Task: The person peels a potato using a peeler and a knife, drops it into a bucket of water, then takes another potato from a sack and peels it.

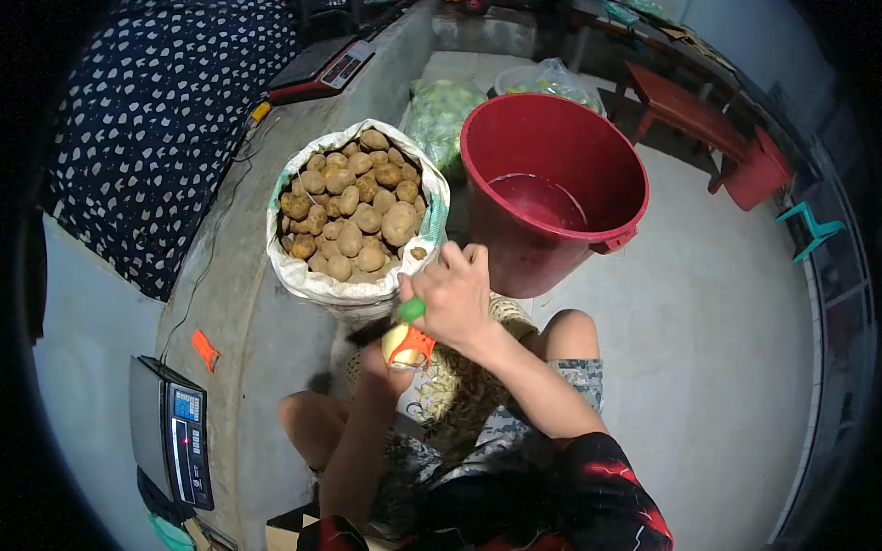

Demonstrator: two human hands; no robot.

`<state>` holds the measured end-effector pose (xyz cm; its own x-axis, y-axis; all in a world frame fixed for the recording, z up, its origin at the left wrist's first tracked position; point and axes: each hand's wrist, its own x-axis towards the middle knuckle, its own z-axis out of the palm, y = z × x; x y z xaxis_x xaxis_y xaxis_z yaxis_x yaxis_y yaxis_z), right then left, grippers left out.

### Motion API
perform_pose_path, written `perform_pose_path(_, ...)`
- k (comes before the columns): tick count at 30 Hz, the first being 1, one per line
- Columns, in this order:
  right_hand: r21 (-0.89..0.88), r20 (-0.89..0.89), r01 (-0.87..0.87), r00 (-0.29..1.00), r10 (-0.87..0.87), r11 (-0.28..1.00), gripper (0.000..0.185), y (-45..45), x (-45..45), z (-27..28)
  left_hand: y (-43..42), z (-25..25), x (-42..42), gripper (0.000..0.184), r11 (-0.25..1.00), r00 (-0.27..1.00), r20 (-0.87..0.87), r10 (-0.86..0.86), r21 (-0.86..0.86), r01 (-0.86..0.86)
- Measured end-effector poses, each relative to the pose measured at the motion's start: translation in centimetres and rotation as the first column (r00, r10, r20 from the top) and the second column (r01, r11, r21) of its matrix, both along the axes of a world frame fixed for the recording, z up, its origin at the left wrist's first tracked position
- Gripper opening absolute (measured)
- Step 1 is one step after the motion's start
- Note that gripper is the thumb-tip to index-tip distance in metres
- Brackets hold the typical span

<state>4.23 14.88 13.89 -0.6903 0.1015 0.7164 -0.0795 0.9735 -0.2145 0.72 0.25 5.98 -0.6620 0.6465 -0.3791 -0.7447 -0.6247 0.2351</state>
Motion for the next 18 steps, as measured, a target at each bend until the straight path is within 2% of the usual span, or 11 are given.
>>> perform_pose_path(2, -0.088, 0.05, 0.07, 0.997, -0.065, 0.994, 0.029, 2.2, -1.4, -1.4, -1.2, -2.1, -0.7, 0.043, 0.924, 0.918, -0.137, -0.373, 0.042, 0.381)
perform_pose_path(3, -0.272, 0.144, 0.12, 0.986, -0.083, 0.955, 0.031, 4.2, -2.3, -3.8, -1.8, -2.5, -1.5, 0.045, 0.827, 0.813, -0.256, -0.522, 0.083, 0.557)
perform_pose_path(4, -0.272, 0.14, 0.113, 0.987, -0.077, 0.956, 0.031, 5.6, -2.6, -4.9, -1.9, -2.3, -1.4, 0.045, 0.83, 0.815, -0.26, -0.517, 0.081, 0.552)
perform_pose_path(6, -0.538, 0.383, 0.247, 0.924, -0.028, 0.806, 0.034, 7.1, -2.8, -5.5, -2.1, -2.1, -1.1, 0.044, 0.81, 0.791, -0.231, -0.566, 0.022, 0.586)
perform_pose_path(8, -0.598, 0.287, 0.146, 0.957, 0.04, 0.788, 0.039, 6.5, -2.6, -5.8, -1.7, -2.5, -0.9, 0.043, 0.821, 0.818, -0.187, -0.544, 0.081, 0.565)
perform_pose_path(10, -0.561, 0.246, 0.1, 0.968, 0.051, 0.822, 0.037, 4.3, -2.1, -4.3, -1.3, -2.4, -0.7, 0.04, 0.944, 0.951, 0.004, -0.309, 0.124, 0.306)
perform_pose_path(12, -0.262, 0.055, -0.017, 0.998, 0.032, 0.965, 0.036, 1.6, -1.2, -2.0, -0.9, -1.7, -0.3, 0.039, 0.958, 0.965, -0.038, -0.261, 0.115, 0.263)
perform_pose_path(14, -0.064, -0.078, -0.037, 0.996, 0.032, 0.997, 0.032, -0.3, -0.3, -0.1, 0.6, -1.5, 0.0, 0.038, 0.994, 0.998, 0.057, 0.024, -0.104, -0.018)
perform_pose_path(15, -0.002, -0.11, -0.036, 0.993, 0.035, 0.999, 0.028, -0.4, -0.2, 0.2, -0.6, -2.9, -0.4, 0.037, 0.998, 0.996, 0.059, -0.064, 0.028, 0.063)
perform_pose_path(16, -0.003, -0.108, -0.032, 0.994, 0.031, 0.999, 0.028, 0.1, -0.4, -0.1, -1.1, -3.0, -0.8, 0.037, 0.997, 0.996, 0.061, -0.068, 0.028, 0.066)
perform_pose_path(18, -0.225, -0.011, 0.021, 1.0, -0.024, 0.974, 0.026, 2.8, -1.7, -2.0, -1.8, -3.0, -1.2, 0.039, 0.881, 0.89, -0.04, -0.454, 0.126, 0.455)
